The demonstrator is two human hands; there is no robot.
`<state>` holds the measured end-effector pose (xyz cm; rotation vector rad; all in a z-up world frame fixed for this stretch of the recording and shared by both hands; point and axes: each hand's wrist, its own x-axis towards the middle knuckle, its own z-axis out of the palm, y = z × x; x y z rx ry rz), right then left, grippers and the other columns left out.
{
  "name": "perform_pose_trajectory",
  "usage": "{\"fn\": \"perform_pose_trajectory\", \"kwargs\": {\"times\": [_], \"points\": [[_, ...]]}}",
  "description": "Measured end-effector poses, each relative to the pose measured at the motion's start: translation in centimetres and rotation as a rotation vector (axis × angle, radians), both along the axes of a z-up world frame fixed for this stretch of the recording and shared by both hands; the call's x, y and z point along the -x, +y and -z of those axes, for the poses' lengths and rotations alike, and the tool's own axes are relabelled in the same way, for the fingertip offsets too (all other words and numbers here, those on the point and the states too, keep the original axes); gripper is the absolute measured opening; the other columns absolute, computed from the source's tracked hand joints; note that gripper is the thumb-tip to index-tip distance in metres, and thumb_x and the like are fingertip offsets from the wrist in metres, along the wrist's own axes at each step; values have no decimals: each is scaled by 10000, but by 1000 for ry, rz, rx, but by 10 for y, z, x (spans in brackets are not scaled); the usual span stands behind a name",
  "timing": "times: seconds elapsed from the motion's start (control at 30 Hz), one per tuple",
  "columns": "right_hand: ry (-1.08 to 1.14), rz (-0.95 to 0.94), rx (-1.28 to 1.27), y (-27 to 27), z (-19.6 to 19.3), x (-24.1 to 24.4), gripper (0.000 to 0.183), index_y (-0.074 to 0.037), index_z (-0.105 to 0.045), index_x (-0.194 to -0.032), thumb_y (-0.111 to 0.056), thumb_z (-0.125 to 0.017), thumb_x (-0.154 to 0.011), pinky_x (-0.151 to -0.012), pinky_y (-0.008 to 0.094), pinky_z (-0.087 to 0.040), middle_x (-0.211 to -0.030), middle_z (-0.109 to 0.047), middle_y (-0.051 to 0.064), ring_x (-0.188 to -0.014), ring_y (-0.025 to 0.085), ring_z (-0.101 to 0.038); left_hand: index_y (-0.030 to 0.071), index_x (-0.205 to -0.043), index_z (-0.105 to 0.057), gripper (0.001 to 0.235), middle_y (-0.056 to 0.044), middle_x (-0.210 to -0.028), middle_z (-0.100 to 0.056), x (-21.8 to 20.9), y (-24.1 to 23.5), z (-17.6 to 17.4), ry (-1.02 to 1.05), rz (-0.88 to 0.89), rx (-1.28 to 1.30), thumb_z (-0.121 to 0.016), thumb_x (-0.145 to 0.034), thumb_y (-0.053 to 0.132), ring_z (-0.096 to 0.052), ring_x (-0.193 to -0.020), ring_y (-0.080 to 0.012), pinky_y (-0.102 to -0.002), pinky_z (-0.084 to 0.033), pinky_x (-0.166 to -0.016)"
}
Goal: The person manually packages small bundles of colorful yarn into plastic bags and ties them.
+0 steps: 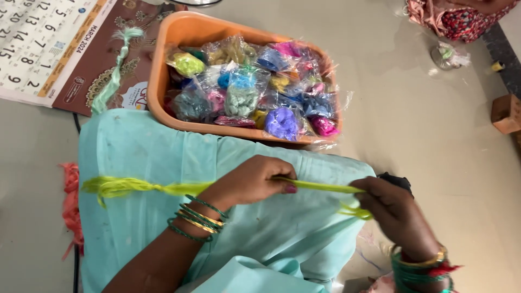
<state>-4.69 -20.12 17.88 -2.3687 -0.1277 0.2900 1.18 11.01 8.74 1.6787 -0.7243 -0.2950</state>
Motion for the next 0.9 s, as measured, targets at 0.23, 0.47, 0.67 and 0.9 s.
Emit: {"fn": "perform_pose_trajectory", "kwargs": {"times": [0.23,0.47,0.67,0.9], "points": [[-6,188,-227,-19,-32,7,282,74,-644,-1208,-15,-536,-963,-774,291,-541,-944,-711,83,-874,135,-655,46,-1039,-665,176,-21,-855,-739,-6,19,19,510,230,187,-674,-988,214,-645,-682,-114,-292,-532,-642],[-306,338,-291,-73,-29,11,209,85,-648,-1243,-31,-540,-1106,-680,226,-417,-893,-593,51,-756,78,-504,131,-1029,-742,167,66,-755,-716,-13,66,3,421,72,-187,-655,-890,165,-622,-677,-53,-274,-471,-562],[-370,474,-88,-113,-4,-3,223,55,-671,-1252,-110,-577,-1135,-667,264,-390,-895,-616,115,-731,127,-499,65,-925,-772,240,-12,-654,-520,-14,87,17,397,-3,-199,-632,-996,247,-474,-620,-126,-315,-444,-591],[-394,-140,401,24,13,-21,887,-104,-404,-1527,-236,-810,-750,-1094,433,-423,-1569,-462,171,-1418,329,-456,109,-958,-747,162,-56,-685,-639,2,80,-29,124,13,-347,-603,-891,143,-611,-636,-193,-364,-482,-610]]}}
